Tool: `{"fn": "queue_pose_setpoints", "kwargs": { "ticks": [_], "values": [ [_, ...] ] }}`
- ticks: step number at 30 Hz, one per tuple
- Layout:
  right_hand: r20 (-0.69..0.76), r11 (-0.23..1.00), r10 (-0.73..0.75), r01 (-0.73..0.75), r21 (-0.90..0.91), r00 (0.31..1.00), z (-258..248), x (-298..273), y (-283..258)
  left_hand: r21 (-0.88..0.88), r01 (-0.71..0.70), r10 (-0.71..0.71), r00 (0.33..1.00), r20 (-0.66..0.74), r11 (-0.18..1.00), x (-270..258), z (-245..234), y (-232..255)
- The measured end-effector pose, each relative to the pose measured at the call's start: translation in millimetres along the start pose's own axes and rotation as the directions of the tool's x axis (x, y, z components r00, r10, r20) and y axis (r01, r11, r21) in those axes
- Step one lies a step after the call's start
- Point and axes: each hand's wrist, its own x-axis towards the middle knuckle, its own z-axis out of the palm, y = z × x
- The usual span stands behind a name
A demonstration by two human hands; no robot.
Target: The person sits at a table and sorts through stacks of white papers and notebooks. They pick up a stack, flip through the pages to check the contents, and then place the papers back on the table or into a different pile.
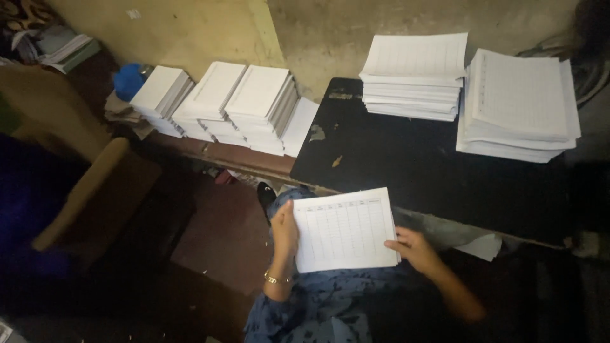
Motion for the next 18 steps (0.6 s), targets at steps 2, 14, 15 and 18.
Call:
{"fn": "queue_pose_setpoints", "kwargs": {
  "ticks": [2,14,15,18],
  "values": [
    [0.014,0.999,-0.026,0.026,0.022,1.000,-3.8,5.6,7.6,-0.004,0.016,-0.016,0.999,0.047,1.000,-23.6,-3.7,25.2],
    [-0.198,0.891,-0.431,0.381,-0.248,0.880,-26.9,23.2,16.0,-0.026,-0.168,0.154,0.822,0.548,0.985,-51.7,-20.3,54.1],
    [-0.219,0.824,-0.522,0.422,-0.379,0.824,-35.0,28.6,1.9,0.015,-0.273,0.225,0.820,0.526,0.962,-49.8,-9.3,73.1],
    [-0.283,0.775,-0.579,0.409,-0.482,0.765,-32.7,2.6,-67.5,-0.005,-0.435,0.377,0.773,0.510,0.900,-35.7,30.6,103.2]
  ]
}}
